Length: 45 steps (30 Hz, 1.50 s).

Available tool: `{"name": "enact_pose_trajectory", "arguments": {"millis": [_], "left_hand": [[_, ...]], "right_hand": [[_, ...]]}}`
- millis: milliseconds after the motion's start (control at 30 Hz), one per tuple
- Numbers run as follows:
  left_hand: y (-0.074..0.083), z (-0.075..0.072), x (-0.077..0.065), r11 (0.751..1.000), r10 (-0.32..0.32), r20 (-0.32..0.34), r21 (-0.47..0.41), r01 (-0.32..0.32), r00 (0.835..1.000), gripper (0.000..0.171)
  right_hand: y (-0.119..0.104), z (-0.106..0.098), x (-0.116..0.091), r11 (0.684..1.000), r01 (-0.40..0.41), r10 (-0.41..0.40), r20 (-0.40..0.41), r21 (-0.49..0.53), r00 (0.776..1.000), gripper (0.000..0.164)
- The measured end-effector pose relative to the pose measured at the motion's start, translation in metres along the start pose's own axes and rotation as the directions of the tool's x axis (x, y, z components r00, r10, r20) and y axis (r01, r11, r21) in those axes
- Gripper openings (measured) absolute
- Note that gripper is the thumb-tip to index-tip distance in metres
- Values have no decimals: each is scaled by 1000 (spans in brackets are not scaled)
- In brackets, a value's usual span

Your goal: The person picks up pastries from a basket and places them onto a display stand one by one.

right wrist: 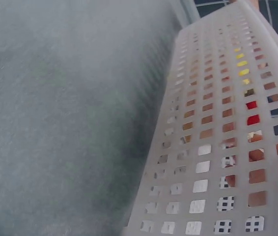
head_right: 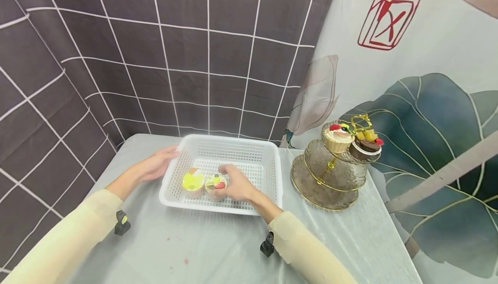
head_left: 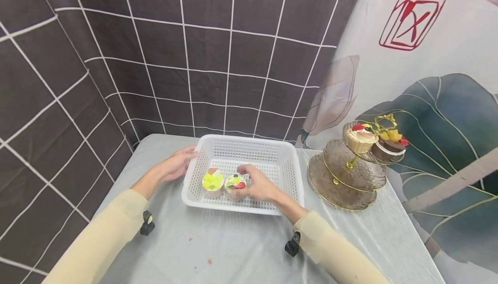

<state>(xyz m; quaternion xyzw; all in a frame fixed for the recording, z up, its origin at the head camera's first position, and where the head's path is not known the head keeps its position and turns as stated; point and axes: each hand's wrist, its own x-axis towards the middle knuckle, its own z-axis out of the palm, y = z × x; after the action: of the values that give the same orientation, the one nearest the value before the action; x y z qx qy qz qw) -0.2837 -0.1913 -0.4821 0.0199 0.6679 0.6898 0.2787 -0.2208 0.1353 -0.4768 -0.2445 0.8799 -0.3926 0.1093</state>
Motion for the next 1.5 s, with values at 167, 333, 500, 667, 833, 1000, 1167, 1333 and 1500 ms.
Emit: {"name": "enact_pose_trajectory", "arguments": {"millis": [167,333,500,667,833,1000,1167,1333,1500], "left_hand": [[-1,0,-1,1000,1,9,-3,-1,1000,68],[-2,-1,-3,1000,1,14,-13,-1,1000,69],[-4,0,-3,1000,-5,8,-20,5,1000,69],[-5,1,-3,1000,-11,5,-13,11,1000,70],[-7,1,-3,1000,-16,9,-21,16,1000,68],[-7,1,-4,999,-18,9,-27,18,1000,68],[-6,-2,-5,1000,14,27,-14,-14,1000,68],[-1,-2,-3,1000,17,32,-3,-17,999,66],[-1,0,-2,1000,6,38,-16,-5,999,67]], "right_hand": [[1,5,0,999,2,0,28,-51,1000,87],[1,8,-1,992,-14,26,93,-127,995,91],[5,12,-1,987,-25,41,106,-156,994,86],[4,12,-1,990,-34,47,96,-138,994,81],[3,11,-2,990,-59,70,79,-129,994,80],[3,10,-2,985,-66,77,63,-160,995,78],[4,6,3,983,-78,88,54,-168,995,78],[6,-3,3,991,-75,77,17,-109,997,76],[6,-19,-7,997,-66,65,-26,-47,998,78]]}}
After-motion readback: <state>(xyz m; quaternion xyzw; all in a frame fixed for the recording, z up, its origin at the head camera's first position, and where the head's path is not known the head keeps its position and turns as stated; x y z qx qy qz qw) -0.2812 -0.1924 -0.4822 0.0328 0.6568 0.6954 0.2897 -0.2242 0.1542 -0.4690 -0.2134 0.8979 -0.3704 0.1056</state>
